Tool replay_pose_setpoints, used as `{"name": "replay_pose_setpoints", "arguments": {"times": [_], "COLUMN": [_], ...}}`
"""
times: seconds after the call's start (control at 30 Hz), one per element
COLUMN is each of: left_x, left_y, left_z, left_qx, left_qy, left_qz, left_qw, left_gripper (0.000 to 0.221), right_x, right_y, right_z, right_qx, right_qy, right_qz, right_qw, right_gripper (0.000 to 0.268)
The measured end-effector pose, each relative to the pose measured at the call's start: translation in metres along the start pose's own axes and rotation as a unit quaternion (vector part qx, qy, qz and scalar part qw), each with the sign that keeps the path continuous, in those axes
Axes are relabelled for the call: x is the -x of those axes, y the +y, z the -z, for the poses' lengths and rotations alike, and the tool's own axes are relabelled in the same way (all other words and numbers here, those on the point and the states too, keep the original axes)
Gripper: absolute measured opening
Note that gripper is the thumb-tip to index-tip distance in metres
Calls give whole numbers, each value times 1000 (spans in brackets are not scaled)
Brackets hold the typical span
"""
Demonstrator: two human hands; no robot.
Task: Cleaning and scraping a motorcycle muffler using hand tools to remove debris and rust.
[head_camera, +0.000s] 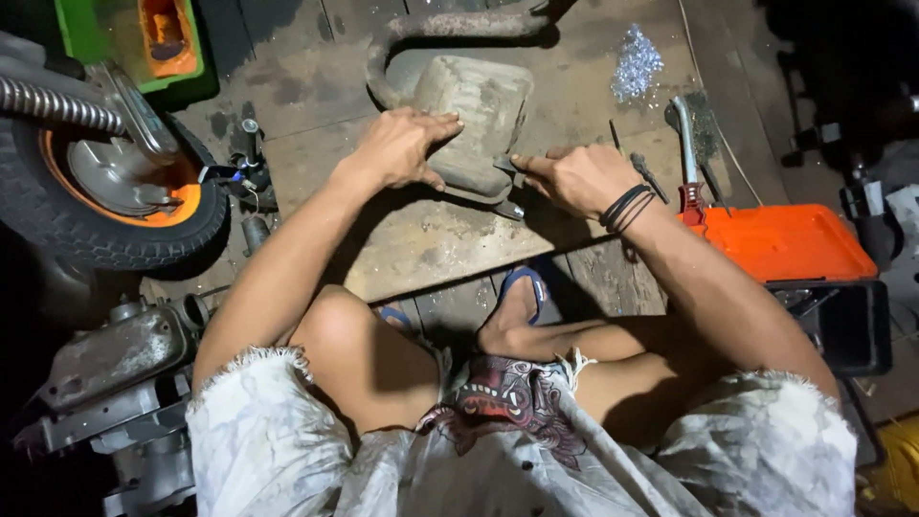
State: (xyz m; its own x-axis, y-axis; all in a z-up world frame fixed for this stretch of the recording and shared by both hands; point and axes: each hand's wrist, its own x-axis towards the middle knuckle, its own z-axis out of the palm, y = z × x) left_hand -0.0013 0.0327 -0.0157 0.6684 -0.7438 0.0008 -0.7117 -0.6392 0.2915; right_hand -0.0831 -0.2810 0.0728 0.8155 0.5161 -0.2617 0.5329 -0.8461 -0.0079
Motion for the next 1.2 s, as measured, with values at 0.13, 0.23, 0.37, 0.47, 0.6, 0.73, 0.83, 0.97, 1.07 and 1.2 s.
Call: {"name": "replay_pose_setpoints", "arguments": {"times": [0.13, 0.23, 0.37, 0.47, 0.6, 0.73, 0.83, 0.97, 1.07, 1.2], "left_x": [-3, -3, -4, 0, -2, -1, -6, -5, -4, -4], "left_y": [-1, -1, 2, 5, 5, 9, 3, 4, 6, 2], "left_z": [-5, -9, 6, 1, 0, 2, -2, -4, -3, -3], "left_qx": [-11, -20, -48, -47, -54, -38, -42, -40, -41, -35], "left_qy": [-11, -27, -15, -29, -50, -60, -66, -57, -56, -53], "left_qz": [32, 23, 27, 28, 44, 75, 61, 53, 55, 70], "left_qw": [999, 999, 998, 998, 996, 995, 995, 996, 996, 996], "left_gripper": [99, 101, 98, 100, 100, 100, 101, 97, 95, 99], "right_x": [4, -1, -12, 3, -17, -1, 4, 4, 6, -5], "right_y": [1, -11, -15, -12, -18, -8, 1, 1, 3, 7], "right_z": [0, 2, 5, 12, -4, -2, -1, -4, -6, -34], "right_qx": [34, 40, 0, 14, -6, 62, 31, 40, 48, 68], "right_qy": [-1, -11, 8, -25, -5, 4, 27, 13, 15, 36], "right_qz": [6, 18, 7, -1, -15, -12, 7, 14, 19, 21], "right_qw": [999, 999, 1000, 1000, 1000, 998, 999, 999, 999, 997], "right_gripper": [43, 45, 44, 47, 46, 49, 44, 48, 49, 54]}}
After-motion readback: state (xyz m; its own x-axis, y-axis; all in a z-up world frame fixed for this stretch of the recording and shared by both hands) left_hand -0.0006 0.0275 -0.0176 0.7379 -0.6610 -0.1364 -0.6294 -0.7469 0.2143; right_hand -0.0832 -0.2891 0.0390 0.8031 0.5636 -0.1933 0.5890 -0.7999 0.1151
